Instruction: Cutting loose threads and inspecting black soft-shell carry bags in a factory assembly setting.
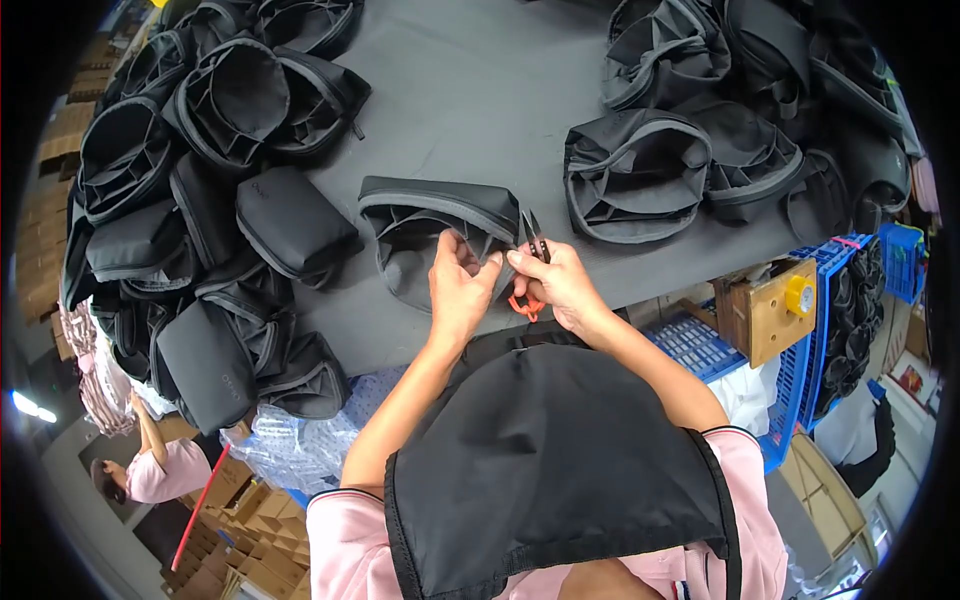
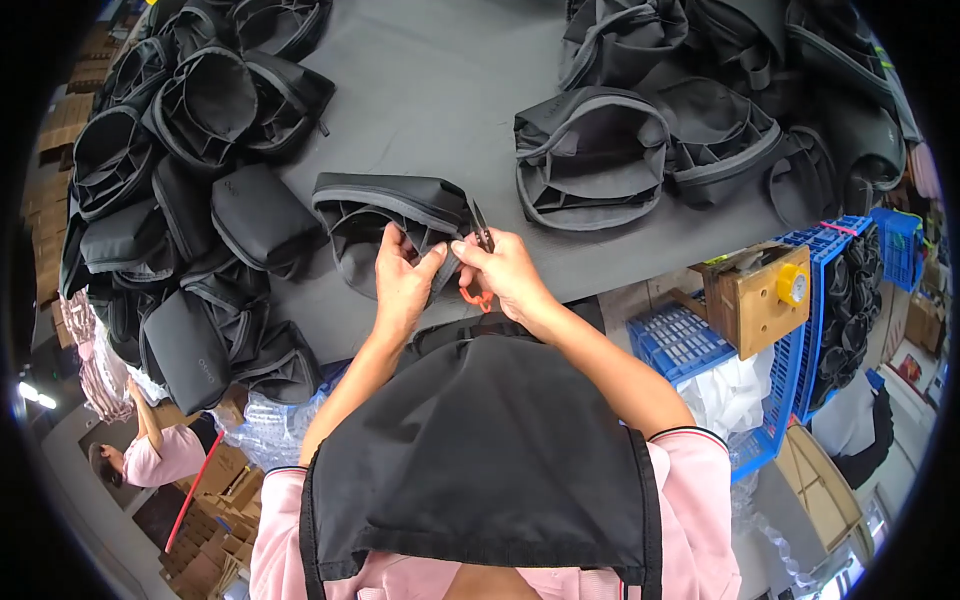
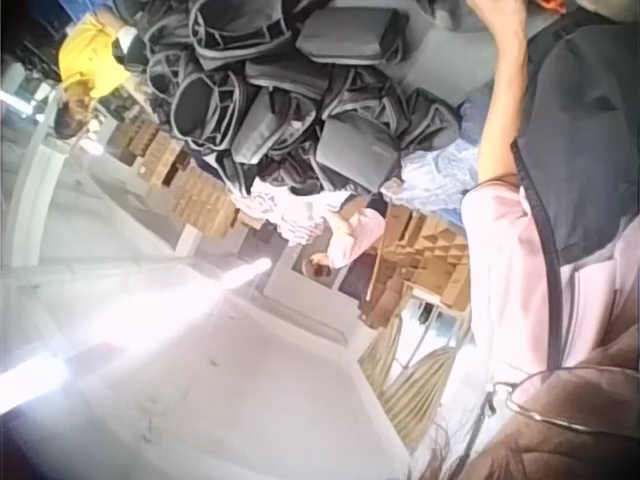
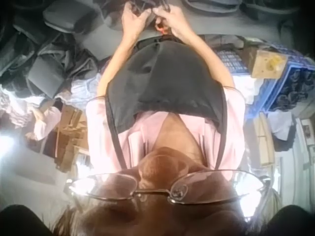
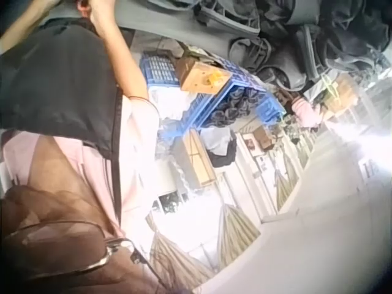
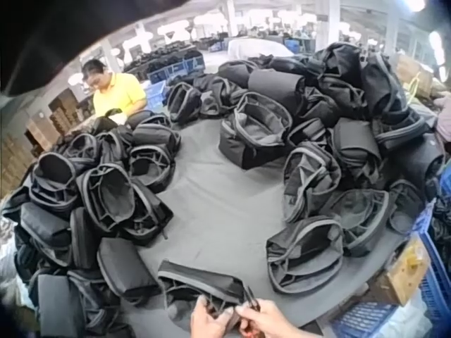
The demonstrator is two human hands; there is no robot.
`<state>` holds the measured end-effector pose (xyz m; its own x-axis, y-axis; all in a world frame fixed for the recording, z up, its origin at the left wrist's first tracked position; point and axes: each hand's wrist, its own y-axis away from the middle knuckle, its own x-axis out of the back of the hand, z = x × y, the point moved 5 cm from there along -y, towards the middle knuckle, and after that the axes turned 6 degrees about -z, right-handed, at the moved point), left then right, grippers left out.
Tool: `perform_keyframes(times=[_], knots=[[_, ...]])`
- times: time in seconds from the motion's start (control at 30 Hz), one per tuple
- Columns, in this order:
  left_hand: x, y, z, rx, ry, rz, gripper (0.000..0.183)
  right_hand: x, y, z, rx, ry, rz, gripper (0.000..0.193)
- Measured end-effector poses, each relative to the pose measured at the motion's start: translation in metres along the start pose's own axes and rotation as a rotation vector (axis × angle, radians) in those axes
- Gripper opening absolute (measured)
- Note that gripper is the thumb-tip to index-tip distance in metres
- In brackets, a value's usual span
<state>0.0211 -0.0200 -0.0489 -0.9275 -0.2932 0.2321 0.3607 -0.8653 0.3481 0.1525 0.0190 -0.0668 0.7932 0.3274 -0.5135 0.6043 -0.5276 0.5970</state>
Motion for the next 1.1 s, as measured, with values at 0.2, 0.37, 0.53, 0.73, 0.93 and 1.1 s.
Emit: perform_keyframes(times=[0.2,0.37,0.53,0.73,0.93,1.1], knots=[[-0.005,-0.004,0.006,0.059,0.406,0.045,0.033,-0.001,0.012,-0.02,0.038,-0.014,-0.121,0.018],[-0.012,0.0,0.013,0.046,0.53,0.023,0.035,0.005,0.051,-0.045,0.346,0.821,0.166,0.023],[-0.017,0.0,0.011,0.042,0.447,0.025,0.039,0.016,0.05,-0.042,0.321,0.841,0.121,0.026],[-0.02,0.001,0.007,0.052,0.422,0.013,0.039,0.027,0.035,-0.038,0.165,0.664,0.042,0.023],[-0.022,0.0,0.006,0.025,0.397,0.013,0.038,0.008,0.045,-0.065,0.56,1.08,0.118,0.02],[-0.023,0.001,0.0,0.029,0.35,0.046,0.038,-0.01,0.052,-0.077,0.688,1.55,0.111,0.02]])
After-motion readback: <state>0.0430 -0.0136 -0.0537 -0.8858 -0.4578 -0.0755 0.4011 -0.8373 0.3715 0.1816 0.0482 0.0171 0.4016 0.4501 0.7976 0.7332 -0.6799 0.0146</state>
